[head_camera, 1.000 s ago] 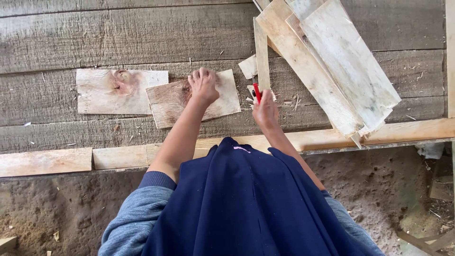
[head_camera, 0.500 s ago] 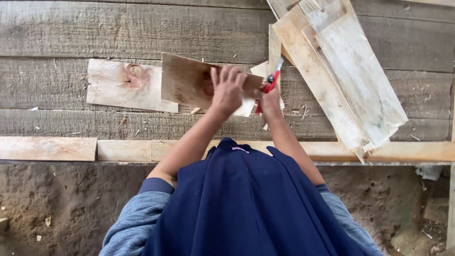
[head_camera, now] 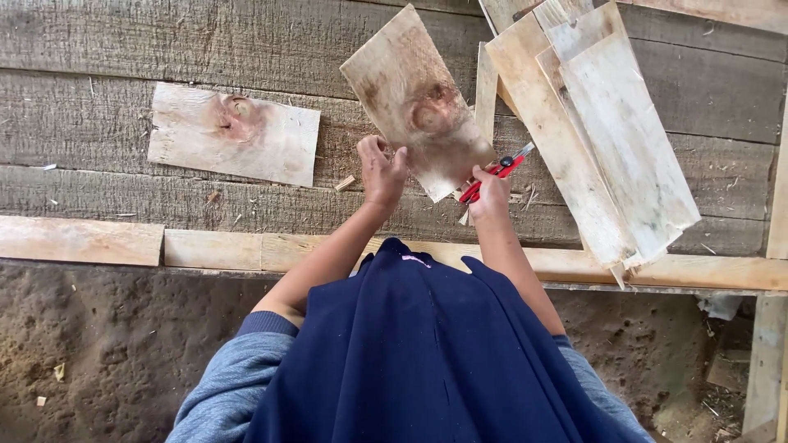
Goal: Cutting thin wood veneers or sheets using a utility knife on a wooden floor.
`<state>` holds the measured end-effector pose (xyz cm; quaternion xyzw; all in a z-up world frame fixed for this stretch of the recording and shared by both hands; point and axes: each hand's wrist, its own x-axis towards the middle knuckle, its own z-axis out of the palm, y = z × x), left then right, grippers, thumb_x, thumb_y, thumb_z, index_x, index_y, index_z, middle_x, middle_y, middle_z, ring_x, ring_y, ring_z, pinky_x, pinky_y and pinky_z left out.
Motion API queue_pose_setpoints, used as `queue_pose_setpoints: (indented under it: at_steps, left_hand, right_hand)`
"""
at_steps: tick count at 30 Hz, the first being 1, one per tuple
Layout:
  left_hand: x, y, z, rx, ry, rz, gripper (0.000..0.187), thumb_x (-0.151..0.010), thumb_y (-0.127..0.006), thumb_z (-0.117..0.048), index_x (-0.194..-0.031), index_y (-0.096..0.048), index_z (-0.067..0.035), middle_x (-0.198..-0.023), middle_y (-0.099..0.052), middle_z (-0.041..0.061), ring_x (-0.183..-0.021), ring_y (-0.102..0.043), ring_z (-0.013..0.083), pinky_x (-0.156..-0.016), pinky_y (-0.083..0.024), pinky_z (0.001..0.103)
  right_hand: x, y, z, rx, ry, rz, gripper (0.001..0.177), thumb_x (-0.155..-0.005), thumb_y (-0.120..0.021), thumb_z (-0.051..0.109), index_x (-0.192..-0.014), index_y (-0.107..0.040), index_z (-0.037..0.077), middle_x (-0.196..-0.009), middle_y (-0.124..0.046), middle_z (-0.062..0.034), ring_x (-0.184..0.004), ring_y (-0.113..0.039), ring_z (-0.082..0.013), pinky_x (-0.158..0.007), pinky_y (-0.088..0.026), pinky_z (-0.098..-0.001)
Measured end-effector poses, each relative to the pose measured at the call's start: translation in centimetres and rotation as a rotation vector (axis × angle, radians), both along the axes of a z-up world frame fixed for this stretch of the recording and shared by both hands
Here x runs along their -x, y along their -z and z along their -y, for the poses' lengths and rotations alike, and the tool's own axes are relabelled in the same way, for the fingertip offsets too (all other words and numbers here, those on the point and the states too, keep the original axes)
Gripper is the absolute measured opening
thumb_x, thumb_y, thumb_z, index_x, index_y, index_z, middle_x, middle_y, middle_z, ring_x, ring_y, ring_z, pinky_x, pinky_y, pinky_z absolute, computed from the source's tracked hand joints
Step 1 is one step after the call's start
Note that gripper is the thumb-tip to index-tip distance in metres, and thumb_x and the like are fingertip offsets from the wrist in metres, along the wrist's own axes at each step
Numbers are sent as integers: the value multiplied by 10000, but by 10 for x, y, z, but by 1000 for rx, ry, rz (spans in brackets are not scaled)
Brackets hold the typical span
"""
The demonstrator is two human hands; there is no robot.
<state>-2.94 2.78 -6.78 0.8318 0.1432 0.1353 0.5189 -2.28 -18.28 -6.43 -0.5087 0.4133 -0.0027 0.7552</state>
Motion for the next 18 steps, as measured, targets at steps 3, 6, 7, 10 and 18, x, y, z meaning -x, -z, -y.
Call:
queue_pose_setpoints:
  at_steps: [3, 6, 7, 10, 18]
  left_hand:
    - [-3, -1, 18, 461, -87, -93, 554, -901, -723, -161, -1350, -400, -134, -1151, -612, 214, -1031, -677, 425, -879, -543, 477]
    - [-8, -22, 18, 693, -121, 40, 428, -979, -540, -3, -1389, -431, -56, -1090, -620, 183, -1046, -603, 275, -923, -515, 413]
    - [-12, -44, 9, 694, -117, 40, 428, -979, -540, -3, -1389, -431, -56, -1090, -620, 183, -1046, -603, 275, -923, -515, 413]
    - [-28, -68, -25, 571, -105, -15, 445, -1036, -380, 32, -1476, -445, 29, -1444, -494, 367, -1433, -405, 475, -1207, -289, 545]
    - [-74, 55, -104, -556, 234, -391, 324, -926, -493, -387, -1082, -766, -462, -984, -748, -58, -1058, -642, 235, -1035, -437, 493]
  right_hand:
    - [4, -3, -8, 0, 17, 27, 352, -850, -714, -39, -977, -486, 197, -779, -514, 33, -611, -540, -161, -532, -523, -335]
    - [14, 3, -17, 84, -94, 31, 322, -862, -722, 27, -1018, -481, 173, -848, -522, 23, -677, -598, -164, -538, -588, -311]
    - [18, 0, -19, 85, -90, 32, 322, -862, -722, 27, -1018, -481, 173, -848, -522, 23, -677, -598, -164, -538, -588, -311]
    - [28, 3, -20, 456, -249, 118, 273, -867, -710, 67, -1012, -486, 122, -913, -596, -45, -686, -639, -144, -578, -594, -254]
    - [31, 34, 9, 1410, -667, 24, 487, -773, -815, 236, -1124, -529, 56, -1217, -480, -165, -1232, -458, -498, -1042, -415, -623]
